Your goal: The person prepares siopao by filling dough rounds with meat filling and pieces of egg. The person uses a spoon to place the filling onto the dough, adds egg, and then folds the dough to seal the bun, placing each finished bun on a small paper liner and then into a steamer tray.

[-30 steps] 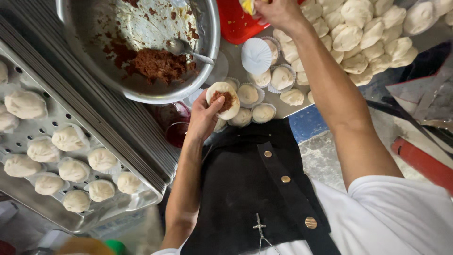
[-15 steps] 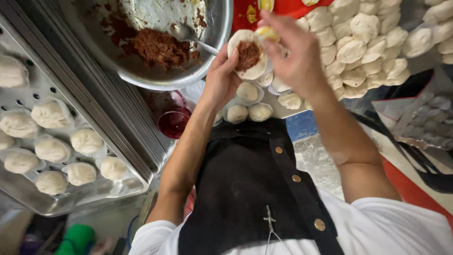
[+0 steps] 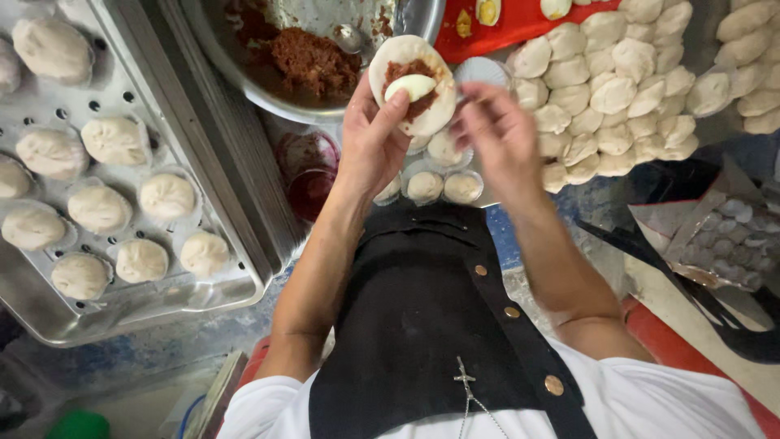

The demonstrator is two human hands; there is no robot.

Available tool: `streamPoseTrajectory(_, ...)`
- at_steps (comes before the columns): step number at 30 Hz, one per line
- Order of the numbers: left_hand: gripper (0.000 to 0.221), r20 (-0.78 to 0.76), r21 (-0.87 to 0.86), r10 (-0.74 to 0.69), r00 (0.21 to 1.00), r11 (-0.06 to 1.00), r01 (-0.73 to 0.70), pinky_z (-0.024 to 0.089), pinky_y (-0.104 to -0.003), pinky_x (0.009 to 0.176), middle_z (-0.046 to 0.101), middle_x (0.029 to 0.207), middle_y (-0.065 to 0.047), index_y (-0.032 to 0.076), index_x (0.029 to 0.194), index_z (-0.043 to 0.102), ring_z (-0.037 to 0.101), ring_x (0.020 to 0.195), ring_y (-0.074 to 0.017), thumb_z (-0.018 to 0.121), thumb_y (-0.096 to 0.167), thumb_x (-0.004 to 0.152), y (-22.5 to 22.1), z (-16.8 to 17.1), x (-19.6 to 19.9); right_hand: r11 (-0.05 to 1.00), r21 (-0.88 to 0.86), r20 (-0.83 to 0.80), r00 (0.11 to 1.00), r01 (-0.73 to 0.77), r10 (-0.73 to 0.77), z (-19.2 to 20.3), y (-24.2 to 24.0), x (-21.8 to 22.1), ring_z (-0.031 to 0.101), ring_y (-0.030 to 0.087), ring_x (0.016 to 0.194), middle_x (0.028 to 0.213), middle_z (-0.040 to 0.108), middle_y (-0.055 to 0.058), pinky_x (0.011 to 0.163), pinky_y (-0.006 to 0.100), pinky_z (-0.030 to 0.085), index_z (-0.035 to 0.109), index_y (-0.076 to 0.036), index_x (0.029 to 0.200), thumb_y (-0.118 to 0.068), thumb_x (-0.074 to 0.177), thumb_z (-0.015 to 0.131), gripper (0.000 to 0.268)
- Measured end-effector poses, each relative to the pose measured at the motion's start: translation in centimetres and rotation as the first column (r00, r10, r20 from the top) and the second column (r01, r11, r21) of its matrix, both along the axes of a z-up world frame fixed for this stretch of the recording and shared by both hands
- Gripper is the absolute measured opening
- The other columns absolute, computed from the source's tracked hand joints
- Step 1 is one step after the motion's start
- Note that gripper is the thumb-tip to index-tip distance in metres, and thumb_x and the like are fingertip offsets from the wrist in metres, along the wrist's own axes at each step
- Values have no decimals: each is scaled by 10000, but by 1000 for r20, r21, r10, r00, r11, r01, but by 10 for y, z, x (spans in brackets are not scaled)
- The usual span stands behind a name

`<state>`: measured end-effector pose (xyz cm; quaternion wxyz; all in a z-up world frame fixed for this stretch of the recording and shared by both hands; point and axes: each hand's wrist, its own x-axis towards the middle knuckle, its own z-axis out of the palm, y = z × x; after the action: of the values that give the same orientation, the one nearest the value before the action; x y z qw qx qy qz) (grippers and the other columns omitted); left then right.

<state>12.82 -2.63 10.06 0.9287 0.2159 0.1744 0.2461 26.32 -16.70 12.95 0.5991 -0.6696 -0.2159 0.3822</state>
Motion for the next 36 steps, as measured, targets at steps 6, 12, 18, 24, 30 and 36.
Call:
streamPoseTrajectory(6, 471, -191, 366, 88, 978, 930, -12, 534, -357, 1122, 641, 1374, -127, -19, 1477, 472, 635, 1273, -203, 674, 33, 1054, -12, 13, -37, 1000, -7, 617, 787, 18, -10, 10, 3, -56, 688, 137, 840, 985, 700, 96, 748, 269, 584, 647, -7, 1223, -93, 1071, 749, 202)
streamPoseTrajectory(12, 447, -162, 387, -14, 987, 919, 76, 551, -336, 1075, 665, 1320, -103, -19, 1462, 498, 649, 1203, -174, 668, 9, 1049, -6, 30, -74, 979, 147, -49, 988, -140, 148, 24, 6, -59, 658, 81, 784, 1002, 719, 53, 694, 226, 557, 556, 7, 1359, -155, 1016, 735, 420)
streamPoseTrajectory(18, 418, -264, 535, 50, 963, 839, 103, 580, -314, 1031, 677, 1290, -93, -22, 1445, 520, 672, 1185, -160, 652, 7, 1050, -3, 41, -92, 989, 76, 264, 959, -124, 100, 21, 7, -86, 657, 83, 813, 999, 684, 53, 716, 228, 549, 606, 15, 1252, -101, 1070, 742, 256)
streamPoseTrajectory(24, 421, -185, 470, -73, 980, 870, 153, 589, -317, 1026, 687, 1271, -79, -17, 1444, 525, 679, 1154, -150, 665, 25, 1050, 9, 41, -112, 921, 225, 701, 709, -318, 73, 15, 11, -78, 717, 169, 818, 979, 679, 110, 655, 253, 612, 616, -11, 1153, -40, 1010, 760, 205)
streamPoseTrajectory(30, 395, -306, 564, -65, 950, 791, 236, 591, -282, 960, 705, 1215, -69, 5, 1409, 556, 685, 1093, -120, 649, 45, 1027, 5, 47, -105, 904, 100, 415, 843, -416, 342, 21, 9, -57, 730, 144, 778, 978, 714, 91, 636, 276, 603, 638, -25, 1195, -117, 1046, 729, 198)
streamPoseTrajectory(36, 351, -462, 741, 101, 881, 589, 322, 571, -279, 829, 714, 1118, -73, 76, 1398, 585, 662, 936, -116, 640, 61, 1051, 3, 56, -100, 859, 19, 740, 585, -511, 332, 12, 16, -53, 695, 156, 831, 989, 681, 98, 648, 248, 610, 584, -36, 1226, -129, 1086, 688, 197)
